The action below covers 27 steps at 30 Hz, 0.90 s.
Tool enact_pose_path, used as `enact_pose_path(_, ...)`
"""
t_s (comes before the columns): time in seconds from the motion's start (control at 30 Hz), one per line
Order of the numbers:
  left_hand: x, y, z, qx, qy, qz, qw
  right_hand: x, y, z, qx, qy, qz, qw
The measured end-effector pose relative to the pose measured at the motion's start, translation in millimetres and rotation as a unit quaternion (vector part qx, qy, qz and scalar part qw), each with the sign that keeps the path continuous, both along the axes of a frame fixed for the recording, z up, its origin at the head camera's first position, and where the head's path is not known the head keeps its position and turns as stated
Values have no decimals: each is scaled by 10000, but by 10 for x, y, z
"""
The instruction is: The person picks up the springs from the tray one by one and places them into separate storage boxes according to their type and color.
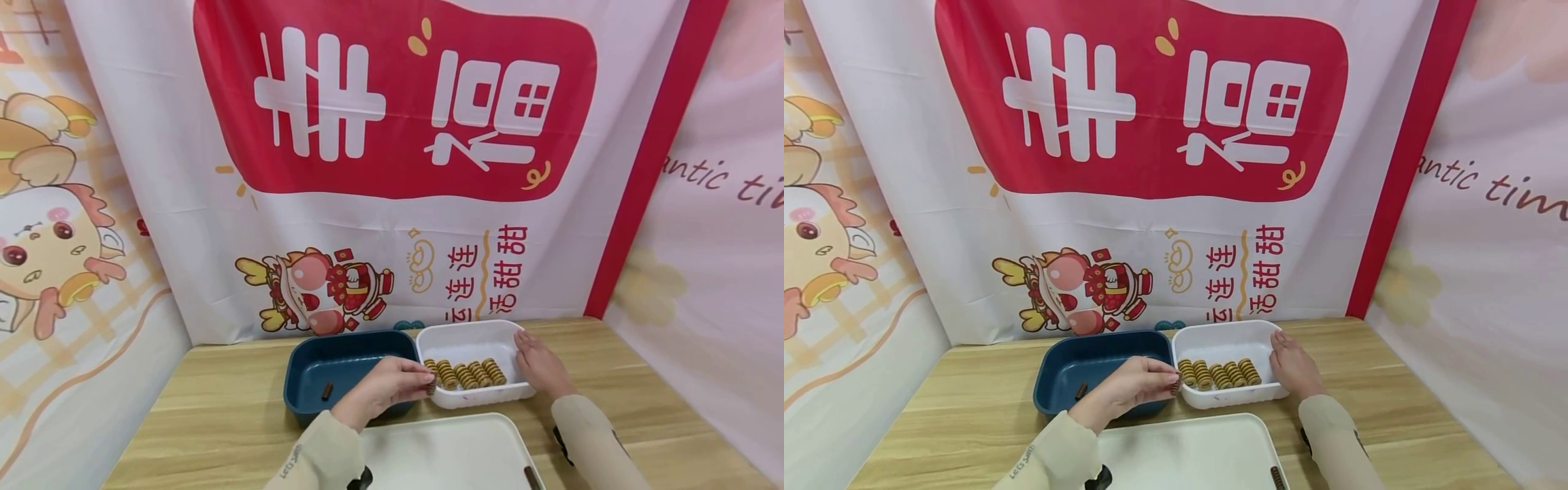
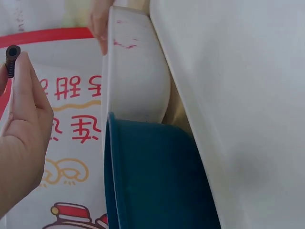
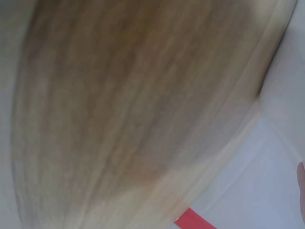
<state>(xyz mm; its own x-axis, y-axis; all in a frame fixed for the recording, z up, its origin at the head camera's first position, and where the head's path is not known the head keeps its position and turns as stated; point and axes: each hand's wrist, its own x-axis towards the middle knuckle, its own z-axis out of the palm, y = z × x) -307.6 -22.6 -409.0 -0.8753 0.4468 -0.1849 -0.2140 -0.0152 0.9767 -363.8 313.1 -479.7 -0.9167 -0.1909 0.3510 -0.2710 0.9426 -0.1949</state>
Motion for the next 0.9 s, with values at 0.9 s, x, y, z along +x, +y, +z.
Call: enact_pose_path(0.9,-338,-547,-162,-215,-56,1532,9879,30,-18,39,4,-34,11,10000)
